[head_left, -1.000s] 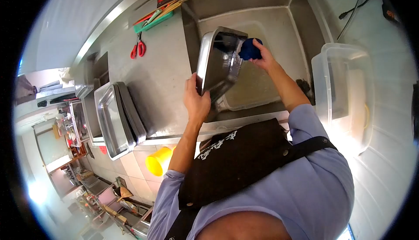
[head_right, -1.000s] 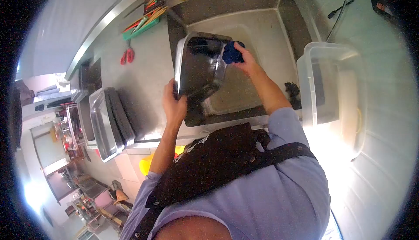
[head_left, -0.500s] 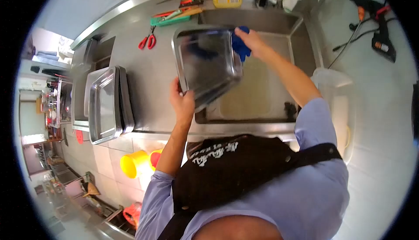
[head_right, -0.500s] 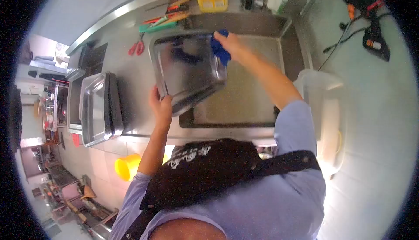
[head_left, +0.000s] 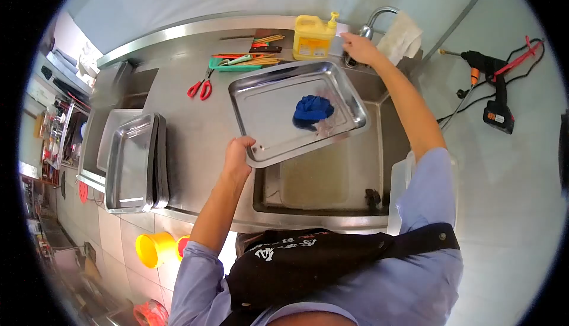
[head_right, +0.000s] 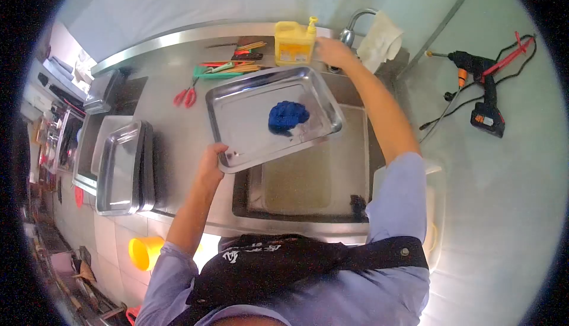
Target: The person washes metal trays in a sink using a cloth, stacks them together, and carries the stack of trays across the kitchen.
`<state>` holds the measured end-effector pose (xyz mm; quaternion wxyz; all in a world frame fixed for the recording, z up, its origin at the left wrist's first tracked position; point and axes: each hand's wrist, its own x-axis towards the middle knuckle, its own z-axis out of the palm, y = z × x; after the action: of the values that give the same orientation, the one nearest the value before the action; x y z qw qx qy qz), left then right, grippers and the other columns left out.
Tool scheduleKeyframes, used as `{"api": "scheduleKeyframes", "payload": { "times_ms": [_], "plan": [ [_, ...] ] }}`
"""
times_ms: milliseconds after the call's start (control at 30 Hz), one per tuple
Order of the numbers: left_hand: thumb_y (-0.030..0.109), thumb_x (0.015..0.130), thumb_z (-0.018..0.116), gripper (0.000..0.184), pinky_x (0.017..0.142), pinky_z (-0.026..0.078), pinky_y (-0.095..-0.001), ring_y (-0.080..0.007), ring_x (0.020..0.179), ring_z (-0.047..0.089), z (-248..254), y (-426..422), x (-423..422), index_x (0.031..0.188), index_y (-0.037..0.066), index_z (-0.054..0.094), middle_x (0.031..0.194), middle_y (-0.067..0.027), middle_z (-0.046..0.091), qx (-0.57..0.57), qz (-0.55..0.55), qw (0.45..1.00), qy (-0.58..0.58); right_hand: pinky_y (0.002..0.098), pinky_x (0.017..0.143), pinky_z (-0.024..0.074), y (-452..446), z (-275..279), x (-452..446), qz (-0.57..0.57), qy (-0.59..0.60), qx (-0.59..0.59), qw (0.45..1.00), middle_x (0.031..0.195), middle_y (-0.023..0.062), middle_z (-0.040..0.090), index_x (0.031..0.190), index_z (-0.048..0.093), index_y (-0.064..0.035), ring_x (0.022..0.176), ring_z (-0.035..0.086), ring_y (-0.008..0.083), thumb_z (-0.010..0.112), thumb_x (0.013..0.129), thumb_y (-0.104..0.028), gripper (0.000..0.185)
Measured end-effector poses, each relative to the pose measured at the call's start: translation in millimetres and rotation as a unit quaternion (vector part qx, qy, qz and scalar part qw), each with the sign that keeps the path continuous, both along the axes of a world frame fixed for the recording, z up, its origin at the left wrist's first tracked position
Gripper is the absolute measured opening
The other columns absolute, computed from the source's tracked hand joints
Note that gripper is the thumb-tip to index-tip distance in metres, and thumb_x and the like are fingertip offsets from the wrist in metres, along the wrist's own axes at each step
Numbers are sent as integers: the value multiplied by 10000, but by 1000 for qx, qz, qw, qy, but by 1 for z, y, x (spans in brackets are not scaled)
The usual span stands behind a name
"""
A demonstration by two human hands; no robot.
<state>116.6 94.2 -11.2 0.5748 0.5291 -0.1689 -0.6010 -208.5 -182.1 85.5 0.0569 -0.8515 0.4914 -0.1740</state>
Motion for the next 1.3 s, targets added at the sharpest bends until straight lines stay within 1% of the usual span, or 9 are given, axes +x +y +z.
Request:
{"api": "scheduleKeyframes", "payload": {
  "times_ms": [67, 300, 400, 800, 867, 967, 1000, 1033, 1300],
  "plan": [
    [-15, 688, 547, 255, 637, 501, -403, -243, 736, 547, 0, -27, 3, 932, -38, 476, 832, -123, 515, 31, 5, 998, 57, 429, 952, 413, -39, 0, -8, -59, 23, 73, 995, 1212, 232, 537, 1291, 449, -50, 1119, 516, 367, 494, 862, -234, 469],
    [70, 748, 563, 205, 637, 513, -378, -250, 724, 588, 33, -108, -12, 923, -28, 523, 845, -126, 552, 33, 12, 999, 31, 421, 999, 385, -115, -9, 18, -60, 27, -77, 995, 1306, 196, 471, 1347, 377, -53, 1200, 444, 385, 462, 851, -137, 511],
    [76, 731, 569, 205, 647, 520, -388, -253, 731, 580, 37, -136, -17, 911, -11, 524, 852, -119, 547, 41, -14, 997, 69, 370, 1067, 310, -139, -4, 20, -49, 62, 10, 997, 1385, 221, 385, 1368, 361, -31, 1285, 370, 340, 432, 814, -49, 559],
    [47, 710, 548, 180, 669, 519, -423, -253, 715, 566, 35, -157, -25, 883, 0, 531, 821, -111, 542, 26, -1, 997, 67, 407, 957, 424, -123, -49, 13, -65, 54, -124, 989, 1285, 109, 518, 1273, 475, -82, 1163, 501, 312, 479, 795, -72, 478],
    [4, 692, 539, 309, 729, 506, -421, -266, 805, 556, 4, -148, -7, 995, -38, 494, 896, -139, 523, 12, -16, 999, 46, 424, 949, 422, -87, -49, 25, -29, 15, -219, 975, 1274, 129, 518, 1283, 465, -86, 1158, 494, 322, 542, 794, -116, 496],
    [-26, 671, 534, 441, 764, 490, -404, -262, 852, 549, -19, -108, 6, 1105, -63, 467, 943, -152, 520, 36, 24, 999, 7, 426, 969, 397, 48, -69, 62, 99, -181, -99, 973, 1246, 193, 511, 1272, 471, -66, 1154, 485, 344, 617, 803, -233, 519],
    [-31, 664, 533, 474, 767, 485, -396, -256, 854, 548, -25, -93, 7, 1132, -66, 463, 948, -151, 523, 53, 41, 998, -13, 415, 975, 396, 102, -85, 72, 69, -180, 74, 978, 1244, 177, 519, 1282, 478, -105, 1174, 474, 331, 632, 805, -238, 519],
    [-45, 658, 519, 521, 774, 482, -372, -240, 840, 552, -34, -76, 8, 1177, -73, 473, 921, -129, 546, 74, 74, 995, 0, 404, 986, 390, 144, -112, 79, 88, -38, -95, 991, 1245, 155, 524, 1287, 492, -164, 1198, 457, 316, 643, 800, -235, 516],
    [-52, 656, 508, 425, 697, 451, -290, -179, 755, 556, -67, 49, -5, 1076, -48, 573, 859, -80, 604, 74, -58, 992, -83, 386, 798, 493, 278, -263, 44, -46, -186, 208, 959, 1020, 126, 632, 1069, 619, -116, 943, 602, 324, 525, 748, 32, 366]
  ]
}}
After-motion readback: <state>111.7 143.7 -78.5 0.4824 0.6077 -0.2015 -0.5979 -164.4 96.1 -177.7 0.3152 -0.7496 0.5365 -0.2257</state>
